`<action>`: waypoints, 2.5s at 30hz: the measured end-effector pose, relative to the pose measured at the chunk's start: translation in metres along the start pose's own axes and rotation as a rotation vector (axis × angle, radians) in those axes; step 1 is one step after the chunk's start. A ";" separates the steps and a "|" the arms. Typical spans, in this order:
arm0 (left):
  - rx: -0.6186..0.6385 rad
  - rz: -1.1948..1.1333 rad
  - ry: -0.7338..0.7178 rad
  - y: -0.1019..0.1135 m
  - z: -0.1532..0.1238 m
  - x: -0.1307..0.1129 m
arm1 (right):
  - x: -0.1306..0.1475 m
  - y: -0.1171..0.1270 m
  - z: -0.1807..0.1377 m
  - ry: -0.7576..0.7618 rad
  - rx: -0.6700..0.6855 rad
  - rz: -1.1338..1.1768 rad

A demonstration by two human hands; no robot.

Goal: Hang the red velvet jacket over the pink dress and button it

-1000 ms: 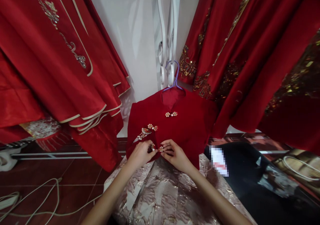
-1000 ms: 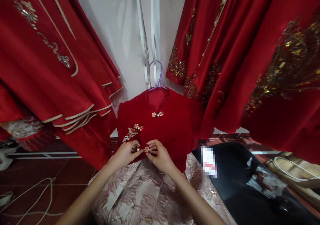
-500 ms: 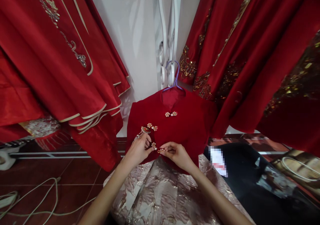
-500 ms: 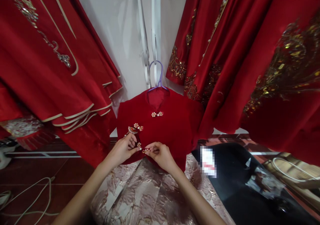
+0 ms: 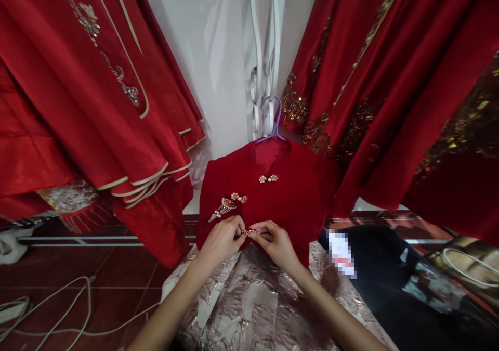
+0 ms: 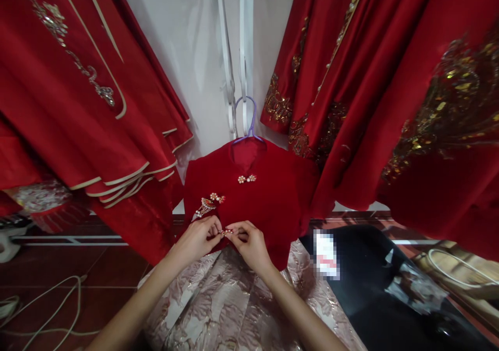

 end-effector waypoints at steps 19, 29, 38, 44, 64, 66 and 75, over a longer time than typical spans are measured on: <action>-0.019 -0.005 0.074 -0.010 -0.002 0.001 | 0.014 -0.004 -0.011 0.181 -0.098 -0.203; -0.013 0.042 0.027 0.015 -0.003 -0.005 | 0.024 0.003 -0.009 0.192 -0.046 -0.277; -0.254 0.072 -0.019 0.060 -0.009 -0.022 | 0.070 0.048 -0.005 0.297 -0.288 -0.530; 0.226 0.206 -0.036 0.009 -0.014 -0.013 | 0.047 0.018 -0.011 0.268 0.054 -0.701; 0.220 0.267 -0.046 -0.001 -0.007 -0.003 | 0.000 0.001 -0.004 0.100 0.131 -0.504; 0.210 0.287 -0.040 -0.004 -0.005 -0.003 | -0.003 0.000 -0.003 0.088 0.129 -0.456; 0.157 0.269 -0.112 -0.004 -0.002 -0.004 | 0.012 -0.001 -0.005 0.124 0.104 -0.372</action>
Point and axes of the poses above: each hand's wrist, its own z-axis towards the middle knuckle, its own y-axis out of the back of the hand, x = y × z, the point moved 4 cm from there along z, towards the middle knuckle, and after that the axes turned 7 degrees about -z, right-handed, at the moved point
